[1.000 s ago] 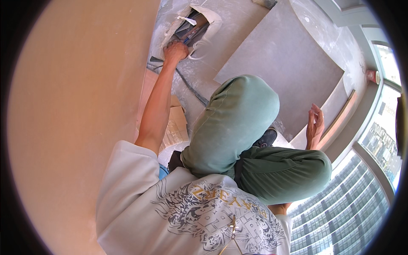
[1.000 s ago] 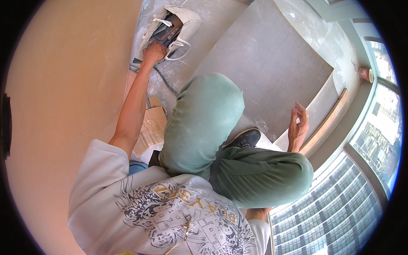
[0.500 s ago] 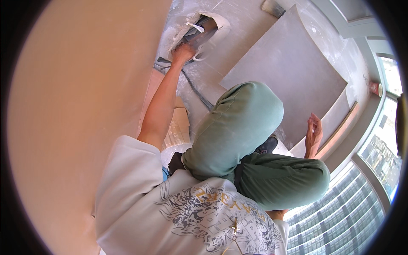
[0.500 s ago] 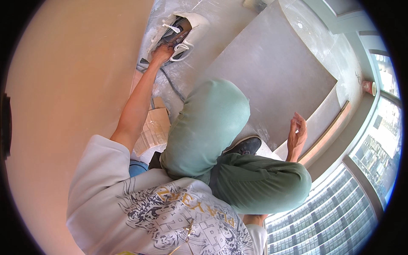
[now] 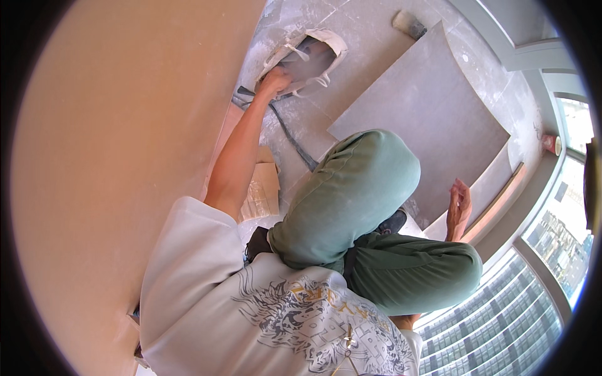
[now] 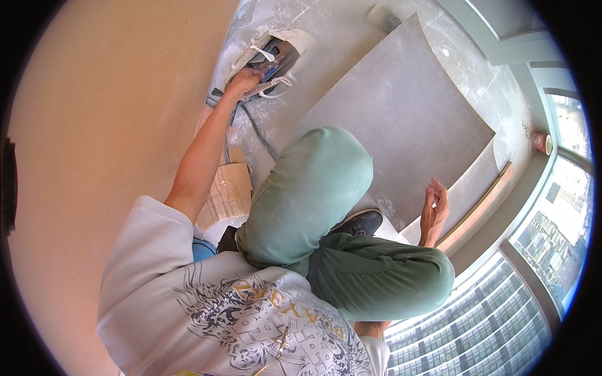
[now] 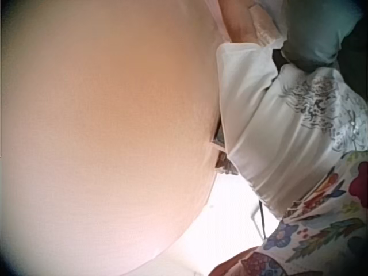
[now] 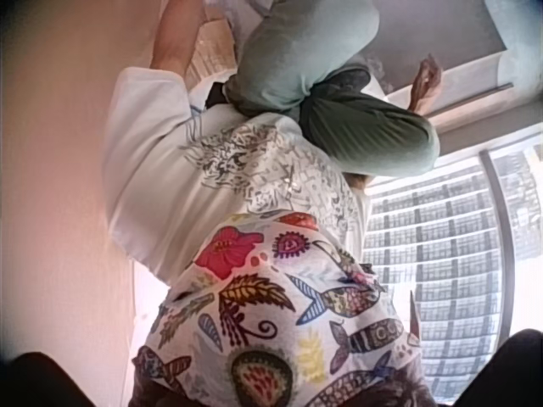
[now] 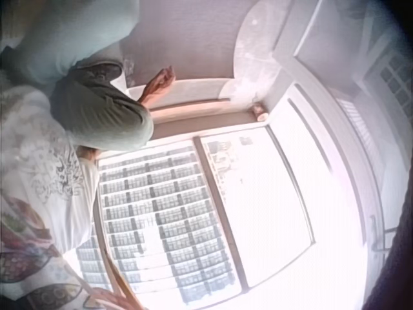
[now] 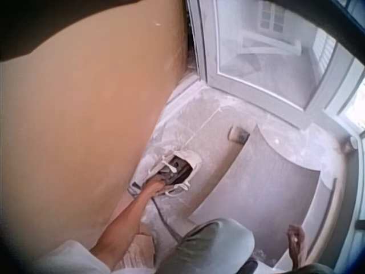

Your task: The person kneels on the floor and uses a utility knife to cut a long strip of pink flooring material. They then retrieve a dark square tile from a bag, place it on the floor, and use a tape measure to measure a section of the floor.

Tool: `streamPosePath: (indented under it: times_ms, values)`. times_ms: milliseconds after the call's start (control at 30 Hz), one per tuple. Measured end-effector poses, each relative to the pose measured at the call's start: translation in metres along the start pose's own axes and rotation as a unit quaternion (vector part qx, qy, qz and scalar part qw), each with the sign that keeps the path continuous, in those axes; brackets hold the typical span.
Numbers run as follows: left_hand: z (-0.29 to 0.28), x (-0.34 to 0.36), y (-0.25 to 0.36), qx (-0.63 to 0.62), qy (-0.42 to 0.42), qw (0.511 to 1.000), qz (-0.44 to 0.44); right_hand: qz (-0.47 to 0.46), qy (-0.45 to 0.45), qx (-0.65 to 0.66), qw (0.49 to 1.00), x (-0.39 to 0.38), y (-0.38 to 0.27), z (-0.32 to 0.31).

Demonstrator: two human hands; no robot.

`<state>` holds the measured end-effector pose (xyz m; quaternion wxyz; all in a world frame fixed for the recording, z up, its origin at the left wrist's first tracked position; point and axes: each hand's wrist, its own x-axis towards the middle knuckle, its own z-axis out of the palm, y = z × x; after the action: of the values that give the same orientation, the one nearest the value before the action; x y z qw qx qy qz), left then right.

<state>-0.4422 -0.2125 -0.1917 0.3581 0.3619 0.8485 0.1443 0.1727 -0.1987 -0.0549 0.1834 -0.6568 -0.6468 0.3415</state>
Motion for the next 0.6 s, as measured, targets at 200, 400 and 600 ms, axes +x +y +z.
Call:
streamPosePath:
  times_ms: [200,400,600]
  values:
    - [-0.015,-0.021,0.01,-0.022,0.053,0.997,0.052,0.005,0.0,0.035,0.999,-0.002,0.008,-0.002]
    - [-0.009,-0.018,0.024,-0.01,0.19,0.976,0.108,0.007,-0.006,-0.01,1.0,-0.001,-0.006,-0.003]
    - [-0.014,-0.015,0.046,0.131,0.278,0.93,0.202,0.003,-0.007,0.007,1.0,-0.004,0.001,-0.005]
